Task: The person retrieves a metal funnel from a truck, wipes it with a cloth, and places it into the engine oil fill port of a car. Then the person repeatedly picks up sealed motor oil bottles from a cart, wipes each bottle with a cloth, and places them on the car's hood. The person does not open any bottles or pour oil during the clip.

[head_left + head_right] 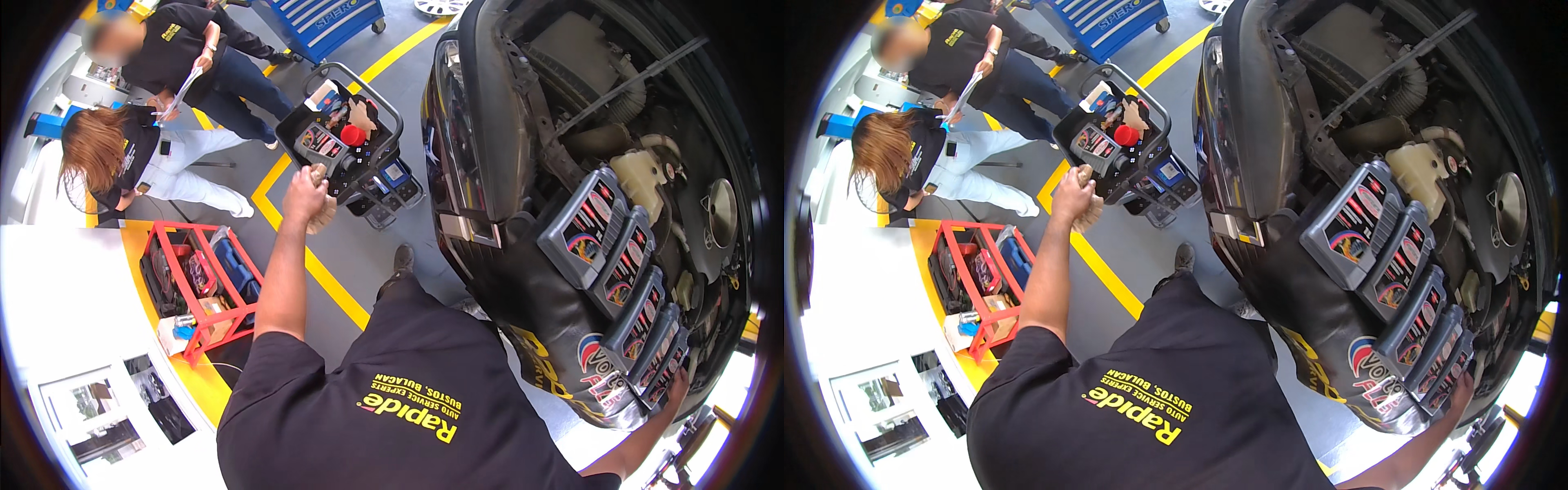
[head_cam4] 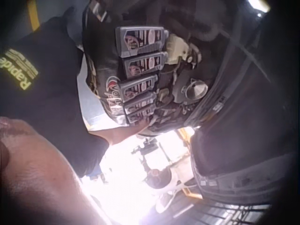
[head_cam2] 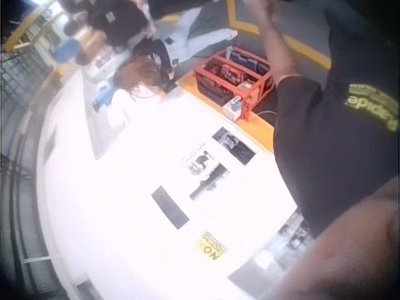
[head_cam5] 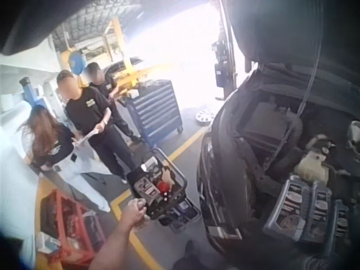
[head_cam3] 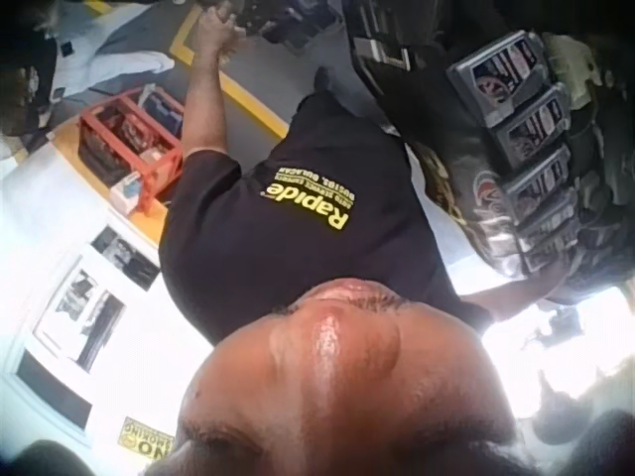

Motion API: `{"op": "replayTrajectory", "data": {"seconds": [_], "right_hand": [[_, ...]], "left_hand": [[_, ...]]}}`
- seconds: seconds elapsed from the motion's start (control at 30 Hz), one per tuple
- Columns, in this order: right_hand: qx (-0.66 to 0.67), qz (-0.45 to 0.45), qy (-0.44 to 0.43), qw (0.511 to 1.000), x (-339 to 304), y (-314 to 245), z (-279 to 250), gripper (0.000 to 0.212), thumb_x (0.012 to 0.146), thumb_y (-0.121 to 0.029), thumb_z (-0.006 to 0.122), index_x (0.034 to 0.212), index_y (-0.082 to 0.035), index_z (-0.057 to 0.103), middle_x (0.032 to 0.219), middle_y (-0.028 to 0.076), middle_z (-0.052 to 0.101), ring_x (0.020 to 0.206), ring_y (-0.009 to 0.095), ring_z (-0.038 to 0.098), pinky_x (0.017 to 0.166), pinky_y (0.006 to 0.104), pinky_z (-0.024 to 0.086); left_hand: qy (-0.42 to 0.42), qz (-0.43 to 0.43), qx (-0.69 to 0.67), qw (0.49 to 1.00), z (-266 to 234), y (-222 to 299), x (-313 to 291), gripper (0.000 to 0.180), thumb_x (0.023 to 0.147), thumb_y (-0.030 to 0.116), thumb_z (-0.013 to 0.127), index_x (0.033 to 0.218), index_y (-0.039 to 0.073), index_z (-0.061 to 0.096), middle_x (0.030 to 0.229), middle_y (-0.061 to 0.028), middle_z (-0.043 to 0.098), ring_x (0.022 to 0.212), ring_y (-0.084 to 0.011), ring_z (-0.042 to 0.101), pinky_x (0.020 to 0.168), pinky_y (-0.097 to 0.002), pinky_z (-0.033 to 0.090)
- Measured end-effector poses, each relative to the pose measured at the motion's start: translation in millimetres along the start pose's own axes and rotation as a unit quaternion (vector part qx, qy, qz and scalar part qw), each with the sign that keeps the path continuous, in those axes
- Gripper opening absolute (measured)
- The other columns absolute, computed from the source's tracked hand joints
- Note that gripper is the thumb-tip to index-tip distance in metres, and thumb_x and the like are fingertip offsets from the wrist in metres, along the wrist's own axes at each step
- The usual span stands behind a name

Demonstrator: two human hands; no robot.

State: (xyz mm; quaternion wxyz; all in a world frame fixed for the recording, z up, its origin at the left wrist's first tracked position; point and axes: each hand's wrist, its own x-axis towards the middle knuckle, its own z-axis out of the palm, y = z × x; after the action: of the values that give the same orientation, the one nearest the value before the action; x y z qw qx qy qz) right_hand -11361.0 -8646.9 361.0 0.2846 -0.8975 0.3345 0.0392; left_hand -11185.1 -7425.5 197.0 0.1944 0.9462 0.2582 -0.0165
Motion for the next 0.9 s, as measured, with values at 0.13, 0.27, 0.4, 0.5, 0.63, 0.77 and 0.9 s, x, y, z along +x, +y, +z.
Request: {"op": "replayTrajectory", "data": {"seconds": [0.13,0.27,0.4,0.5,0.63,0.77,0.9], "right_hand": [[-0.05,-0.11,0.327,0.937,-140.1,-31.6,68.9,0.051,0.102,-0.031,0.059,0.142,0.0,0.056,0.113,0.016,0.07,0.105,0.027,0.068,0.095,0.0388,0.052],[-0.125,0.015,0.317,0.94,-220.1,-137.9,112.5,0.044,0.103,-0.032,0.057,0.142,-0.012,0.059,0.112,0.013,0.07,0.097,0.025,0.069,0.087,0.0414,0.052],[-0.202,0.059,0.284,0.935,-294.8,-187.0,157.0,0.044,0.103,-0.038,0.059,0.14,-0.013,0.057,0.11,0.004,0.069,0.082,0.021,0.067,0.074,0.0369,0.052],[-0.209,-0.024,0.355,0.911,-354.2,-190.4,171.6,0.045,0.104,-0.037,0.058,0.143,-0.015,0.055,0.112,0.002,0.07,0.083,0.021,0.071,0.078,0.0379,0.055],[-0.143,0.126,0.344,0.919,-383.2,-217.8,195.4,0.046,0.104,-0.039,0.057,0.144,-0.016,0.053,0.112,0.003,0.071,0.087,0.023,0.073,0.08,0.0387,0.056],[-0.15,0.12,0.357,0.914,-393.5,-241.0,216.5,0.046,0.105,-0.04,0.056,0.146,-0.018,0.052,0.111,0.004,0.071,0.088,0.025,0.074,0.081,0.0397,0.056],[-0.144,0.103,0.357,0.917,-380.3,-271.8,224.8,0.044,0.106,-0.038,0.054,0.145,-0.018,0.052,0.113,0.004,0.07,0.09,0.025,0.073,0.082,0.0404,0.056]], "left_hand": [[-0.031,0.192,0.241,0.951,-27.6,53.0,89.4,0.055,0.084,0.018,0.074,0.136,0.014,0.057,0.136,-0.0083,0.059,0.13,-0.0307,0.055,0.103,-0.045,0.052],[-0.034,0.389,0.394,0.832,15.8,16.4,182.5,0.056,0.081,0.013,0.075,0.134,0.014,0.058,0.137,-0.0044,0.058,0.135,-0.0299,0.051,0.102,-0.044,0.053],[-0.15,0.43,0.457,0.764,41.5,-3.2,241.5,0.063,0.072,0.012,0.082,0.13,0.013,0.057,0.133,-0.0034,0.058,0.136,-0.03,0.049,0.098,-0.0385,0.055],[-0.197,0.464,0.474,0.722,32.3,19.1,255.6,0.081,0.062,0.022,0.091,0.132,0.012,0.054,0.132,-0.0051,0.057,0.133,-0.0284,0.05,0.099,-0.0378,0.054],[-0.224,0.52,0.413,0.713,15.9,5.7,260.4,0.099,0.048,0.035,0.098,0.132,0.009,0.052,0.128,-0.0071,0.057,0.126,-0.0284,0.052,0.102,-0.0394,0.05],[-0.265,0.544,0.361,0.71,22.3,7.4,266.4,0.087,0.052,0.025,0.092,0.129,0.01,0.054,0.123,-0.008,0.059,0.122,-0.0292,0.055,0.101,-0.0393,0.051],[-0.295,0.591,0.373,0.651,36.1,27.9,244.0,0.082,0.058,0.022,0.088,0.133,0.011,0.055,0.128,-0.0093,0.061,0.125,-0.0287,0.057,0.097,-0.0408,0.054]]}}
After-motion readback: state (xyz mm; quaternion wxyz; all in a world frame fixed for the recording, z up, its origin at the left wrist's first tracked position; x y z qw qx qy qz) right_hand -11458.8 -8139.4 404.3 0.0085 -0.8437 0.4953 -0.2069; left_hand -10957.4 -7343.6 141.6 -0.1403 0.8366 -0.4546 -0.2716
